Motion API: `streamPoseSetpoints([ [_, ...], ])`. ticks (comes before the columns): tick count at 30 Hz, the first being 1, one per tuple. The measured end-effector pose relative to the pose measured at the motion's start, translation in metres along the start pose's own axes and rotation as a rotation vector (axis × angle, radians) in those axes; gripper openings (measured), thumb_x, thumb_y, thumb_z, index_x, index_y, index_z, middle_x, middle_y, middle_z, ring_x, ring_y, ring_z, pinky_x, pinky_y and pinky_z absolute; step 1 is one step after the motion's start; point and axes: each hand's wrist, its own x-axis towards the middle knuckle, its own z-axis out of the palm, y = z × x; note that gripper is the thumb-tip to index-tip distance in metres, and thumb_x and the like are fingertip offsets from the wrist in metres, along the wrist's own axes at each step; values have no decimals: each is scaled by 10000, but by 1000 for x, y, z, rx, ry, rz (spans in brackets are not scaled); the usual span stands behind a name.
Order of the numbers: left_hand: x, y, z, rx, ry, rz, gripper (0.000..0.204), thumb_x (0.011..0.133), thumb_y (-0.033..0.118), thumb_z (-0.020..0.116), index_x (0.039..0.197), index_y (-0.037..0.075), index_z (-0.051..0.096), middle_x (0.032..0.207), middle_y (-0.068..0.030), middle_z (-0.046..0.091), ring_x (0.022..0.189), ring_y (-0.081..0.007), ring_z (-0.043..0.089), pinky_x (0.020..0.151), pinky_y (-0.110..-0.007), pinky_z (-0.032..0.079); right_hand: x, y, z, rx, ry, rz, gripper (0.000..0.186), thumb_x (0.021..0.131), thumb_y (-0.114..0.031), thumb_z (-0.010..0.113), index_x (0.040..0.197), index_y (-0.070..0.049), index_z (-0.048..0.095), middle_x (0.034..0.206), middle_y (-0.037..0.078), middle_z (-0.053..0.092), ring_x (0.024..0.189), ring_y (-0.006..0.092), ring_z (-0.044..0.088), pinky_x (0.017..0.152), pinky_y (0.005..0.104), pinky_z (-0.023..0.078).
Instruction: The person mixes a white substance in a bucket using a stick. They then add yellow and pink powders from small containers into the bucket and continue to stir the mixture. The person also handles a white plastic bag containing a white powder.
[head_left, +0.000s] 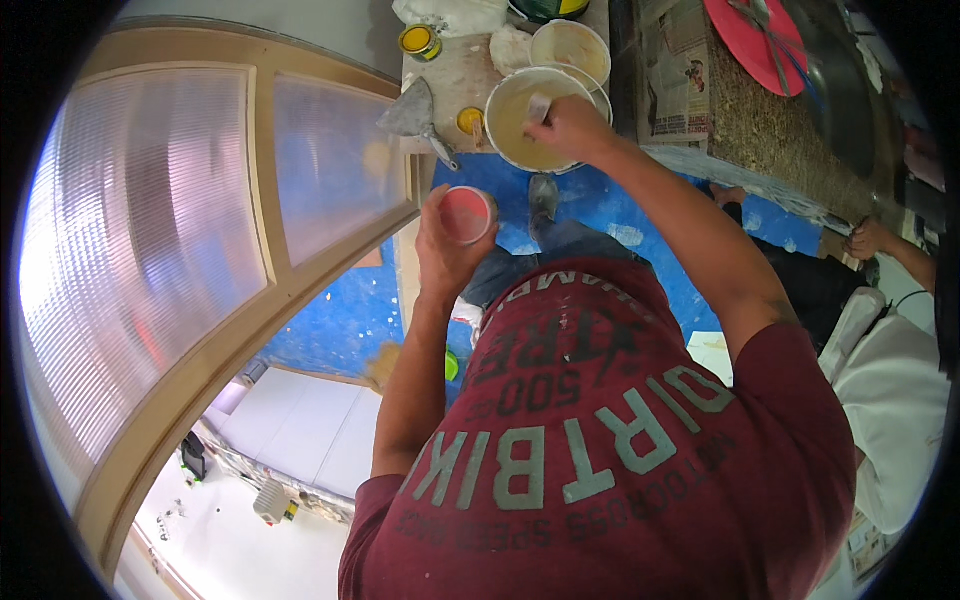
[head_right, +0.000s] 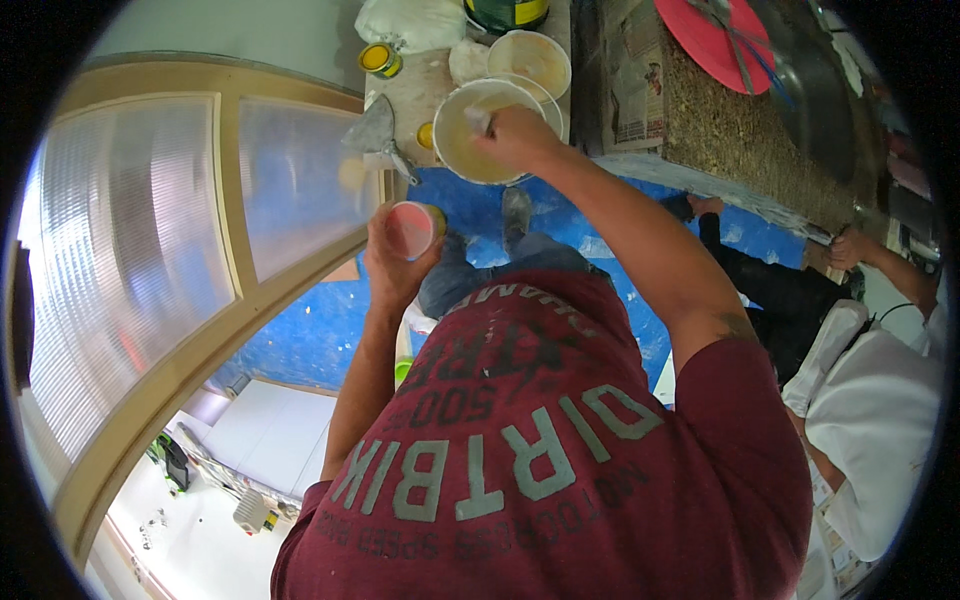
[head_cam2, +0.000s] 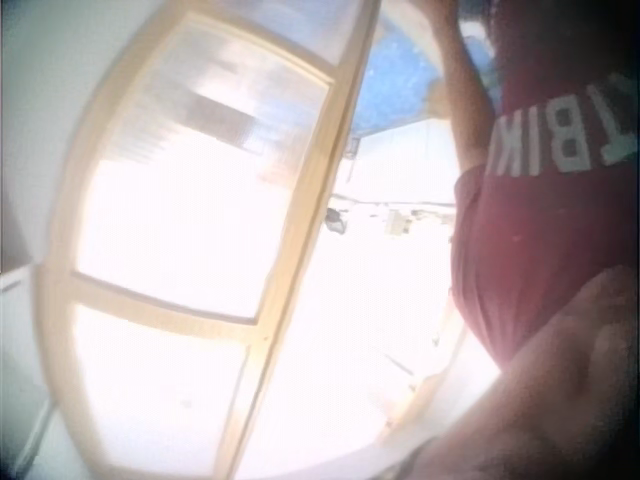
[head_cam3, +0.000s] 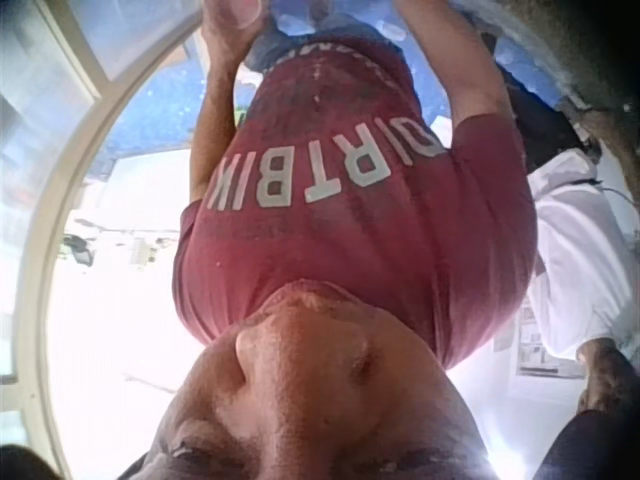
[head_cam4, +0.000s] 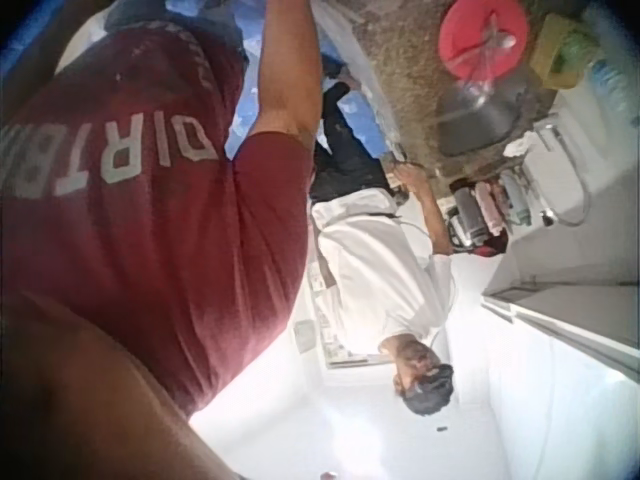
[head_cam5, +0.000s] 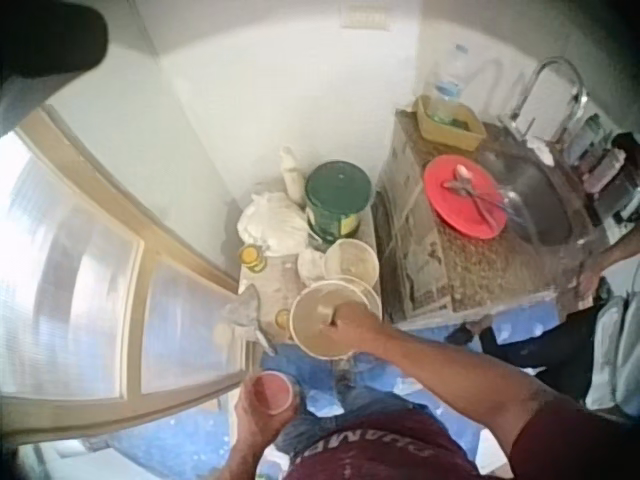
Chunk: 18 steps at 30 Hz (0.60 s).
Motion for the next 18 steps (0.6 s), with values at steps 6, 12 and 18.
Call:
streamPoseSetpoints([
  [6, 1, -1, -3, -14, 3, 9, 844, 702, 225, 938, 1394, 45, 490, 1259, -212, 644, 1145, -385, 664, 967, -461, 546, -4, 1, 15, 120, 225, -259, 455, 884, -446, 707, 897, 6, 756, 869, 257, 718, 842, 439, 704, 762, 535, 546],
  [12, -2, -6, -3, -14, 30, 20, 859, 691, 223, 945, 1397, 40, 490, 1269, -217, 634, 1155, -383, 655, 974, -459, 539, 1, -9, 7, 115, 347, -166, 505, 918, -459, 657, 816, 28, 748, 836, 267, 714, 831, 434, 707, 772, 524, 552],
  [18, -5, -5, -11, -28, -1, -47, 871, 691, 233, 943, 1407, 37, 487, 1266, -217, 629, 1165, -386, 646, 984, -458, 533, 1, -21, -29, 85, 100, 4, 494, 872, -477, 751, 1063, -21, 758, 925, 234, 742, 898, 402, 724, 797, 487, 574],
])
